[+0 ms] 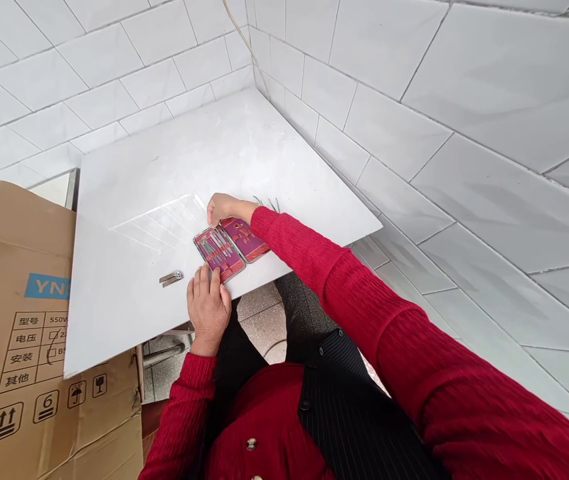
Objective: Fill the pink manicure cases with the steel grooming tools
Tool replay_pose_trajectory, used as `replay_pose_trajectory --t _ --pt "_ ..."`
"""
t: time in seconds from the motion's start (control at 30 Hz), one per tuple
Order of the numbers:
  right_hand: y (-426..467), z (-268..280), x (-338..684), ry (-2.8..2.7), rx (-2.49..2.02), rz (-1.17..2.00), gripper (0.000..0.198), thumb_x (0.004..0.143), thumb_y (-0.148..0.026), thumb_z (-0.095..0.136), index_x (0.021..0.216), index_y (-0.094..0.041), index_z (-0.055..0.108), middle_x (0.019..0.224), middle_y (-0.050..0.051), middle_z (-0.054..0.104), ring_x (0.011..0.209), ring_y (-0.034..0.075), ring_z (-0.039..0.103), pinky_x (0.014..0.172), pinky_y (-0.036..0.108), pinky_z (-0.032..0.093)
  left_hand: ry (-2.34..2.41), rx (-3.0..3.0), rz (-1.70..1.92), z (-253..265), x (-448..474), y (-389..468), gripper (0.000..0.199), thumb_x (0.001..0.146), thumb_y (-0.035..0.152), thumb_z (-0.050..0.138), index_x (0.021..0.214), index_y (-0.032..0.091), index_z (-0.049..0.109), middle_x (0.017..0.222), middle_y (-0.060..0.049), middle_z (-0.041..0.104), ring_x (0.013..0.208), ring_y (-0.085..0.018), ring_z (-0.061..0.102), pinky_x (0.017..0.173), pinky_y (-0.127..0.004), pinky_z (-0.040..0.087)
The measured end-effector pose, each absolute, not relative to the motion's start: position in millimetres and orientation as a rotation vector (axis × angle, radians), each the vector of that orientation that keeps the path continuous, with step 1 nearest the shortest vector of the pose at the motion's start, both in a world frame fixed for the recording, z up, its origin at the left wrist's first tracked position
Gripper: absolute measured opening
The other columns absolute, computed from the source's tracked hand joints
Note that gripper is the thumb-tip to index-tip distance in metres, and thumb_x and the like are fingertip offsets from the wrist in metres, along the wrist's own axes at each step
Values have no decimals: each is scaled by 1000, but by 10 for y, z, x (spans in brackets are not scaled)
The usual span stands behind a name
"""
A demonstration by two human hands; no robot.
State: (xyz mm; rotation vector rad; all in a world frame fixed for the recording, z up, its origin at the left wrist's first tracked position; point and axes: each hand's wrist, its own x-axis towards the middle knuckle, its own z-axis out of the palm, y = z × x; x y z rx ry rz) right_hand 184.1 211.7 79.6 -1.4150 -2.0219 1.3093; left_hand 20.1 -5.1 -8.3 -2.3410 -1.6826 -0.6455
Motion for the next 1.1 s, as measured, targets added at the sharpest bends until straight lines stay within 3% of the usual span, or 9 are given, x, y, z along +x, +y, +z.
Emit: replay_pose_trajectory --t 0.23,0.57,0.67,0.77,0.87,1.1 --pt "2061 691 1892 -2093 -1364 1150 23 66 -1 79 87 -12 79 86 3 78 72 11 65 63 18 46 -1655 -2319 -626 -67 212 -50 42 101 23 42 136 11 62 149 -22 56 142 -35 50 115 -55 40" --pt "1942 613 1918 -2232 -1297 1013 37 65 -2 82 100 -13 77 98 3 76 80 12 67 69 19 47 -1650 -2305 -616 -106 200 -56 44 101 23 41 138 10 61 150 -22 55 143 -35 49 117 -53 39" --pt "1861 546 1931 -2188 -1294 965 38 70 -3 77 107 -13 76 99 3 74 83 14 66 74 22 48 -1649 -2300 -607 -102 201 -61 44 101 23 41 138 10 61 150 -22 55 143 -35 49 117 -54 39" --pt "1684 449 1952 -2151 -1266 749 34 81 -4 66 112 -14 75 115 7 71 93 16 65 84 27 49 -1665 -2307 -589 -82 211 -69 45 100 23 41 137 8 61 150 -24 54 143 -36 49 117 -54 39" --pt "1433 356 1994 -2213 -1167 458 27 92 -12 60 114 -17 76 127 10 68 118 24 57 102 36 43 -1687 -2315 -567 -61 225 -82 45 100 22 41 137 9 61 151 -23 54 144 -35 48 118 -54 38" --pt "1009 277 2090 -2448 -1123 187 36 104 -34 53 131 -17 69 144 12 63 138 28 47 122 50 21 -1701 -2322 -618 -64 233 -105 44 98 21 44 138 11 61 151 -22 54 144 -34 48 117 -54 38"
